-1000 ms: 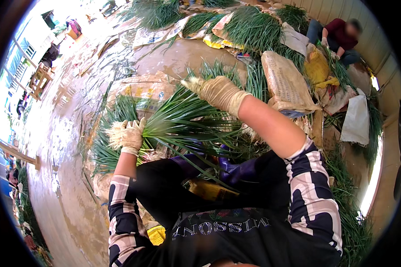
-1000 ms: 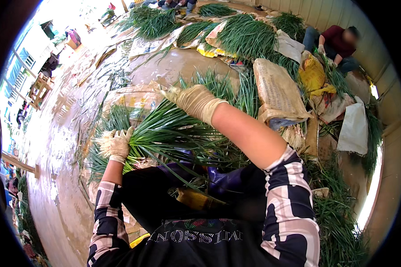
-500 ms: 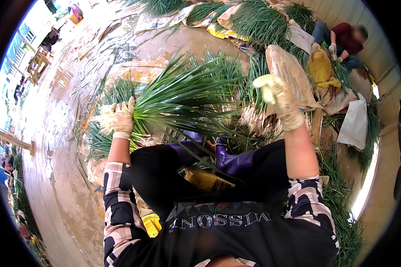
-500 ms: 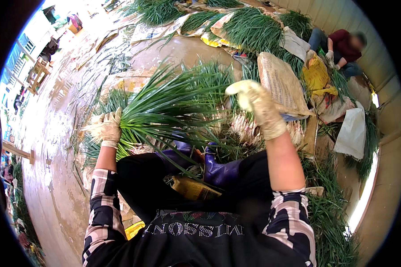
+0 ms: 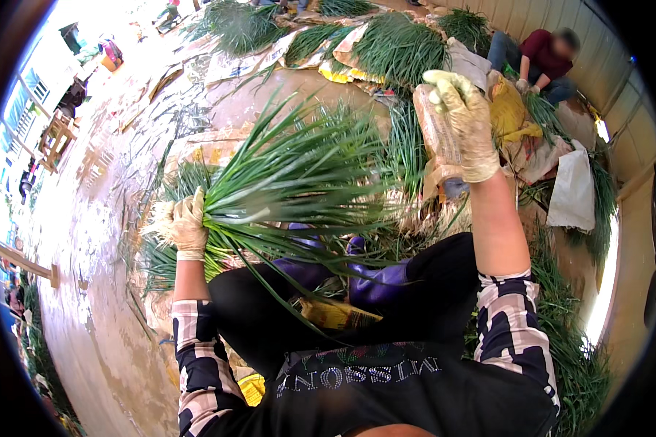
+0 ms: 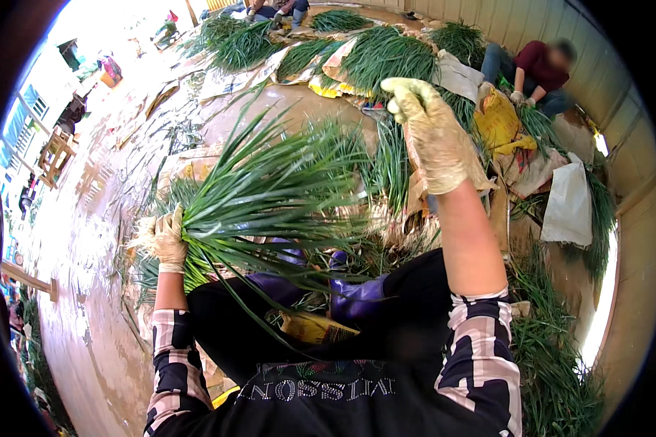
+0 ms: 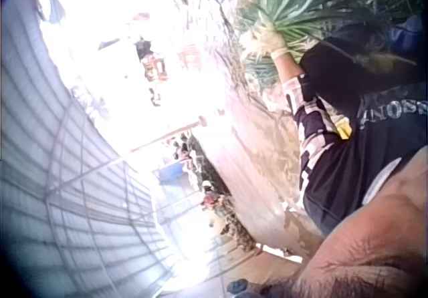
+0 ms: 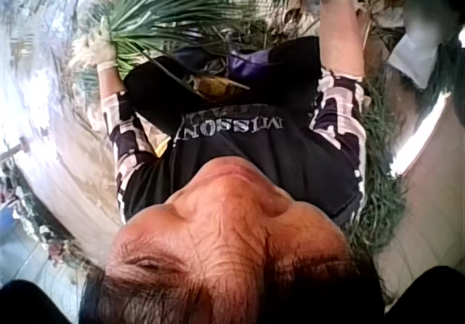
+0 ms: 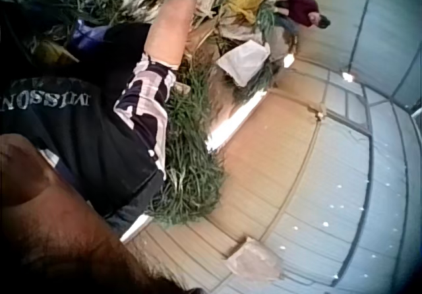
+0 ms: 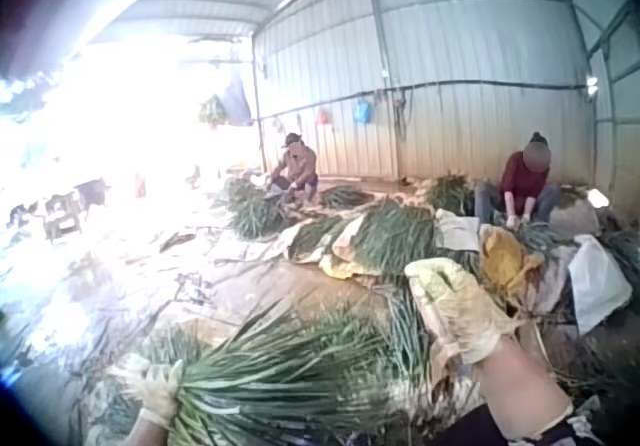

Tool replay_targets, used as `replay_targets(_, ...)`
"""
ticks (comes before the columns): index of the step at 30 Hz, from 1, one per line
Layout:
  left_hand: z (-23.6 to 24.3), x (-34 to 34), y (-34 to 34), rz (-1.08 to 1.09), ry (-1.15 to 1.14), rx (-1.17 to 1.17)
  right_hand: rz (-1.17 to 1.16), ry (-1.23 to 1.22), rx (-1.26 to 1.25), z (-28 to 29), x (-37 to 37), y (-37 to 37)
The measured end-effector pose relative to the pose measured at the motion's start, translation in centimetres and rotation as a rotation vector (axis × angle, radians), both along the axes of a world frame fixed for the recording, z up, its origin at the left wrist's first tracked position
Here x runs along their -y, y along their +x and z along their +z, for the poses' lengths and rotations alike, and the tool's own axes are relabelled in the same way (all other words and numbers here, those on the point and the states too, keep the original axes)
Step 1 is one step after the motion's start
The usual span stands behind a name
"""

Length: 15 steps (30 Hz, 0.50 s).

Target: The person sits on the floor and repeatedly gathers green onions into bundles, aligns the roots, and ties them with a rubber band. The person places the finished bundles aside and continues the process with new onions.

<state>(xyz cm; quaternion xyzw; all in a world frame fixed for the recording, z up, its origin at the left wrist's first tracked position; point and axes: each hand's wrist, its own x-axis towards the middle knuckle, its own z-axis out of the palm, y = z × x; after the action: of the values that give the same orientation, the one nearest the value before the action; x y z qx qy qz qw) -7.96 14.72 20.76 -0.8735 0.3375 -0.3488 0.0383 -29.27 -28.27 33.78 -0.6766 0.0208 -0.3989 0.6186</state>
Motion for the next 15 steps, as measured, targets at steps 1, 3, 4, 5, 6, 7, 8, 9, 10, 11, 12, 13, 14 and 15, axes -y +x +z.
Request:
replay_targets(1, 0.2, 0.3, -0.1, -0.017, -0.006, 0.015, -0.069, -0.038, -0.025, 0.2, -0.5, 0.8)
replay_targets(3, 0.9, 0.7, -0.5, -0.059, -0.016, 0.042, -0.040, -0.277, -0.125, 1.1, -0.7, 3.3)
replay_targets(4, 0.9, 1.4, -0.5, -0.095, -0.034, 0.051, -0.152, -0.594, -0.128, 1.0, -0.1, 4.9)
replay_targets(5, 0.9, 1.9, -0.6, -0.126, -0.043, 0.062, -0.259, -0.903, -0.130, 0.4, 0.3, 6.8)
replay_targets(6, 1.5, 1.6, -0.8, -0.128, -0.032, 0.067, -0.219, -0.971, -0.275, 0.1, -0.6, 8.6)
replay_targets(7, 1.3, 1.6, -0.8, -0.138, -0.032, 0.064, -0.180, -1.050, -0.433, 0.0, -1.7, 9.9)
replay_targets(8, 1.1, 1.7, -0.7, -0.151, -0.034, 0.065, -0.192, -1.217, -0.474, -0.2, -2.7, 10.8)
replay_targets(9, 1.2, 1.6, -0.7, -0.159, -0.028, 0.068, -0.194, -1.377, -0.510, -0.5, -3.7, 11.6)
replay_targets(10, 1.4, 1.6, -0.8, -0.164, -0.023, 0.067, -0.068, -1.431, -0.609, -0.2, -4.4, 11.9)
replay_targets(11, 1.5, 1.6, -0.8, -0.165, -0.020, 0.065, -0.059, -1.444, -0.581, -0.7, -4.5, 12.3)
replay_targets(12, 1.5, 1.7, -0.8, -0.169, -0.018, 0.061, -0.051, -1.454, -0.557, -1.1, -4.4, 12.5)
replay_targets(13, 1.6, 1.7, -0.9, -0.171, -0.014, 0.057, -0.043, -1.463, -0.533, -1.4, -4.3, 12.7)
replay_targets(14, 1.5, 1.6, -0.9, -0.172, -0.009, 0.057, 0.056, -1.294, -0.476, -1.4, -3.7, 12.7)
replay_targets(15, 1.5, 1.9, -1.0, -0.183, -0.008, 0.055, 0.201, -1.086, -0.491, -1.9, -2.6, 12.9)
